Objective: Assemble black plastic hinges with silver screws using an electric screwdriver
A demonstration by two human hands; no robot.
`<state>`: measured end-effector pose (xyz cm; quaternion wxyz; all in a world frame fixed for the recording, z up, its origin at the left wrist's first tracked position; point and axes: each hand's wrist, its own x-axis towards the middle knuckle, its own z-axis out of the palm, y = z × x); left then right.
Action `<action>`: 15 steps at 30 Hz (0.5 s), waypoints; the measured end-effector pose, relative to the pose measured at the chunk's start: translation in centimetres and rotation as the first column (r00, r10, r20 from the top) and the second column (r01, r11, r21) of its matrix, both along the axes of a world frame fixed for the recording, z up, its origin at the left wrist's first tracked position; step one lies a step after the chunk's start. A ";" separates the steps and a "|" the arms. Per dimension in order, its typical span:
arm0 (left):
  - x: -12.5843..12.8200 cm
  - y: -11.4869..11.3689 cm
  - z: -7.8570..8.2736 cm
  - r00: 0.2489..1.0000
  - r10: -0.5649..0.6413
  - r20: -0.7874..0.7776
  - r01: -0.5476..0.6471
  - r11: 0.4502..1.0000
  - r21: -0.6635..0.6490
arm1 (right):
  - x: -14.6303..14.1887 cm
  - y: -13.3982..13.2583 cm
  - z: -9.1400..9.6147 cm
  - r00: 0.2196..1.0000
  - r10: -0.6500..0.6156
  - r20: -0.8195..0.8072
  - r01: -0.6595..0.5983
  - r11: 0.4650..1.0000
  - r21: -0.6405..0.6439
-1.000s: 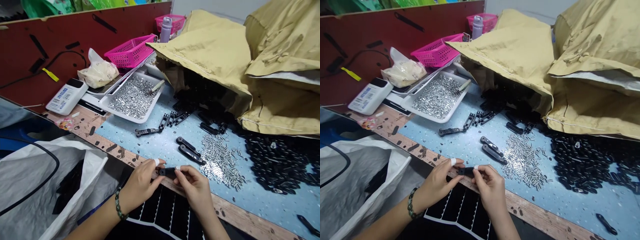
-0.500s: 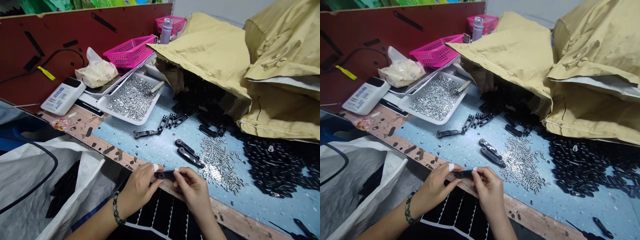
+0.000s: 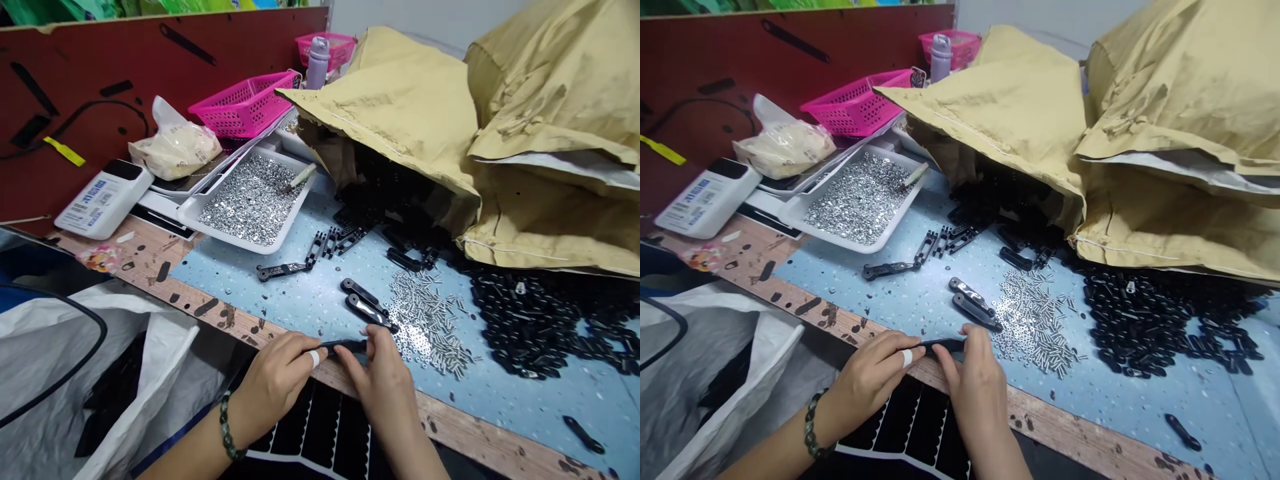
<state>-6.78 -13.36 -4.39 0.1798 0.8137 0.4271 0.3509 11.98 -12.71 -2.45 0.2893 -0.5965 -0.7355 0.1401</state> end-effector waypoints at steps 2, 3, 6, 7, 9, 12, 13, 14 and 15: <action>0.1 0.0 0.0 1.000 0.011 0.019 -0.011 1.000 0.002 | 0.1 -0.9 -0.2 0.993 0.059 0.106 -0.077 0.983 0.168; 0.2 0.0 0.0 1.000 0.014 0.027 -0.014 1.000 0.005 | 0.1 -1.4 -0.3 0.986 0.095 0.138 -0.125 0.966 0.227; 0.3 0.0 -0.1 0.999 0.011 0.039 -0.012 1.000 0.019 | 0.2 -2.2 -0.9 0.977 0.078 0.201 -0.131 0.956 0.262; 0.3 0.0 -0.1 0.999 0.012 0.040 -0.013 1.000 0.020 | 0.3 -2.2 -1.0 0.975 0.027 0.220 -0.083 0.964 0.251; 0.3 -0.2 -0.1 0.999 0.013 0.040 -0.014 1.000 0.017 | 0.7 -2.1 -1.1 0.966 -0.070 0.247 0.006 0.968 0.251; 0.3 -0.1 0.1 0.999 0.014 0.030 -0.014 1.000 -0.021 | 1.6 -2.8 -1.0 0.981 -0.071 0.179 0.007 0.943 0.333; 0.5 0.1 0.1 1.000 0.011 0.024 -0.010 0.999 -0.038 | 1.9 -3.4 -1.0 0.989 -0.063 0.130 0.008 0.924 0.383; 0.7 0.4 0.2 1.000 0.005 0.019 -0.004 0.999 -0.053 | 2.2 -4.3 -1.0 0.996 -0.053 0.073 0.018 0.907 0.422; 1.1 0.8 0.3 1.000 -0.003 0.011 0.004 0.998 -0.067 | 2.6 -5.4 -1.2 0.997 -0.080 0.014 0.065 0.892 0.447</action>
